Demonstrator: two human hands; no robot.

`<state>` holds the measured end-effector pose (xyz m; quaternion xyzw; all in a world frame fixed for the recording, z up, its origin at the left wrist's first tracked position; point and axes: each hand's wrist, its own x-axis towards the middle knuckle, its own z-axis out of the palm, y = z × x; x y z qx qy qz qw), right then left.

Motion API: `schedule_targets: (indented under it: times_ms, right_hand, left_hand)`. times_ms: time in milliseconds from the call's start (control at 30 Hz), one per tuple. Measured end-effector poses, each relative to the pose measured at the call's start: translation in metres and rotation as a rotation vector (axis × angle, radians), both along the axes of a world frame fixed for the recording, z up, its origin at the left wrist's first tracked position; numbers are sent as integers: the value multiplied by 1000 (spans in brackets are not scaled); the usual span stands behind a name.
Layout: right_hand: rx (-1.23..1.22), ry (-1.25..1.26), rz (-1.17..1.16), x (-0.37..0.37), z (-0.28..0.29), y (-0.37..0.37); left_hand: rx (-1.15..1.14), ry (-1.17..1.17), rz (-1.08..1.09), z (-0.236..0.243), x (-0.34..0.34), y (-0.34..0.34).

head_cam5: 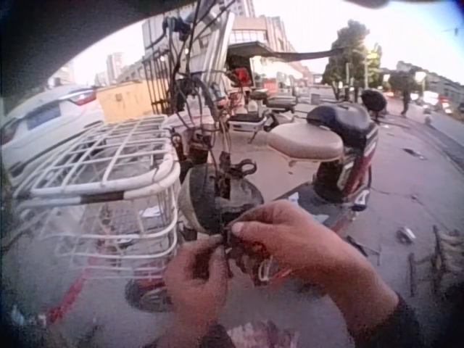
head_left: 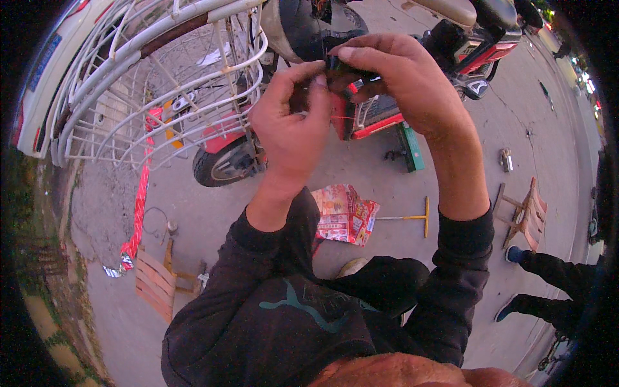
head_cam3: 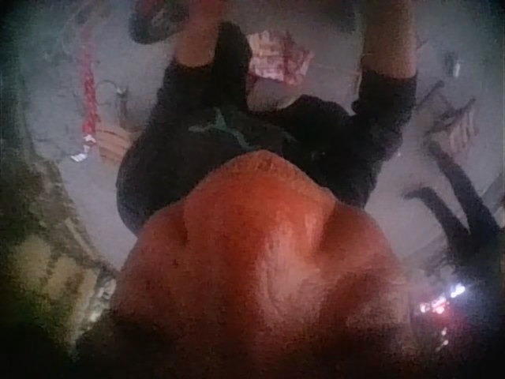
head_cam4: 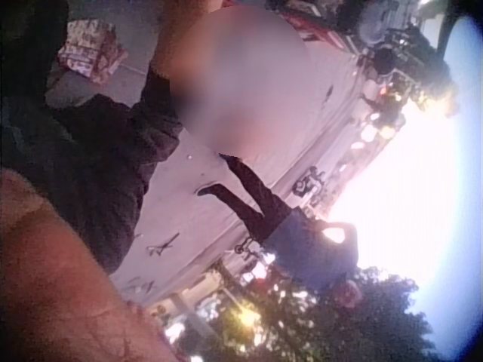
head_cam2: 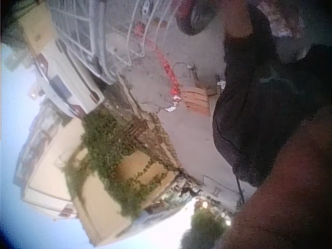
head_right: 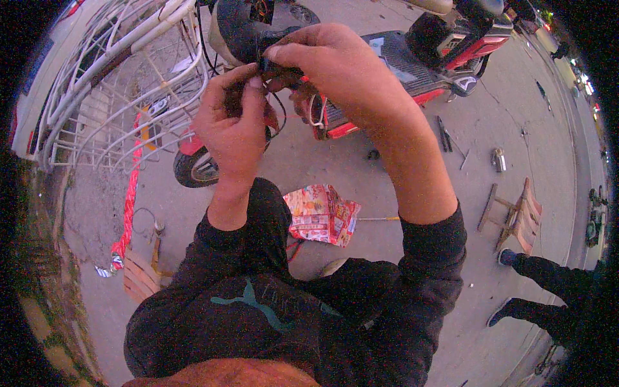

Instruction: The person uses a wrench to loosen a clamp on a scooter's front basket, then strips and twists wires together. They wrap the connections with electrical tape and tuck the wiring into the handlebar area.

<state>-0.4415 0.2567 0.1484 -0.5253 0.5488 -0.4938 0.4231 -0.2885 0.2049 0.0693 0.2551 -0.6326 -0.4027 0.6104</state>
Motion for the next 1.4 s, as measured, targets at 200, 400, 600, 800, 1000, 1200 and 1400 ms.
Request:
schedule_targets:
  times_ms: [200,400,600,800,1000,1200,1400]
  right_hand:
    - [-47,148,-22,3,1,0]
    - [-365,330,-111,0,-24,-10]
    - [-69,268,21,-16,9,3]
    - [-142,406,-74,-20,15,9]
    - [-323,910,-216,12,33,17]
    - [-399,1192,-184,3,37,17]
    - [-253,1251,44,1,76,30]
  left_hand:
    - [-537,-265,267,6,5,-5]
    - [265,108,-218,28,0,6]
    - [335,20,-367,32,-2,-1]
    - [14,-62,-161,17,-16,-11]
    - [115,85,-241,28,-16,0]
    - [266,84,-392,38,-11,-6]
    - [237,164,-356,33,-14,-5]
